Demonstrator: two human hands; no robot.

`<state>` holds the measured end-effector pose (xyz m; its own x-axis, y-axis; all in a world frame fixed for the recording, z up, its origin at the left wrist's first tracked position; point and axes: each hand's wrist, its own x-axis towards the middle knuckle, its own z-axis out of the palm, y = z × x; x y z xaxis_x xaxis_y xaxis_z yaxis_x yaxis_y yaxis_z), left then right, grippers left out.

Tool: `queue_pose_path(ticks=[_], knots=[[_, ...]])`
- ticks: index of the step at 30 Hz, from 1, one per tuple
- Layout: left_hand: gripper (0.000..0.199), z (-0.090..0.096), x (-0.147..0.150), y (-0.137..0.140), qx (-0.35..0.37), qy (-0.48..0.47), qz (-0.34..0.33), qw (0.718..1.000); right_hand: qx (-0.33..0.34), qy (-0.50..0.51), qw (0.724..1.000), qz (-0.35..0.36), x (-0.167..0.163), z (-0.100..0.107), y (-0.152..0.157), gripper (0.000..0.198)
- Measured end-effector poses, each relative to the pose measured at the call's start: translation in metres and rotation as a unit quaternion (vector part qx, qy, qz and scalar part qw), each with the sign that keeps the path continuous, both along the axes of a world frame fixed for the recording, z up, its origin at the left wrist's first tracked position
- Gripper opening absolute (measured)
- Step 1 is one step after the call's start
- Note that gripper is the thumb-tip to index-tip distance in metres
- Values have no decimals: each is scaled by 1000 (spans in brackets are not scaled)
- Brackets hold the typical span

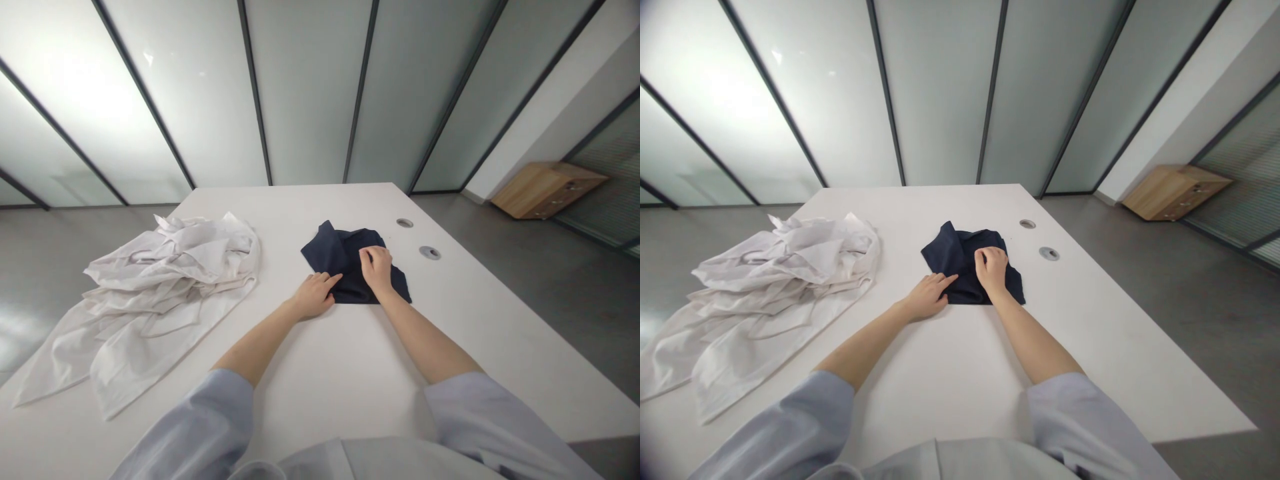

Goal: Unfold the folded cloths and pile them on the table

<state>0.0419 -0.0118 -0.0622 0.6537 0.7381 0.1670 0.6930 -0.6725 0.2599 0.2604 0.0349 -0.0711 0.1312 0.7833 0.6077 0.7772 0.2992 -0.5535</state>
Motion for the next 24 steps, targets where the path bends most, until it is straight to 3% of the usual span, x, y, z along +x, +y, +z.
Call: queue_pose_path(ticks=[4,8,12,14,16,19,21,23,24], knots=[[28,-1,4,2,4,11,12,1000,49,110,990,-71,14,-4,6,28],[24,-4,6,3,8,-9,30,999,56,236,960,-137,25,-11,15,25],[22,-8,1,13,-77,-143,73,984,39,304,942,-139,29,-13,18,22],[23,-10,-10,23,-143,-277,130,941,16,292,948,-125,29,-12,16,22],[24,-11,-28,36,-163,-410,219,870,-27,246,964,-96,27,-11,14,23],[25,-11,-59,54,-85,-526,386,753,-123,104,987,-24,22,-11,12,24],[21,-11,-75,62,-14,-546,472,692,-180,-26,983,26,16,-10,10,28],[11,-9,-81,63,55,-544,508,666,-220,-144,964,50,9,-8,7,38],[11,-8,-79,61,92,-531,501,677,-237,-187,952,49,6,-7,5,44]])
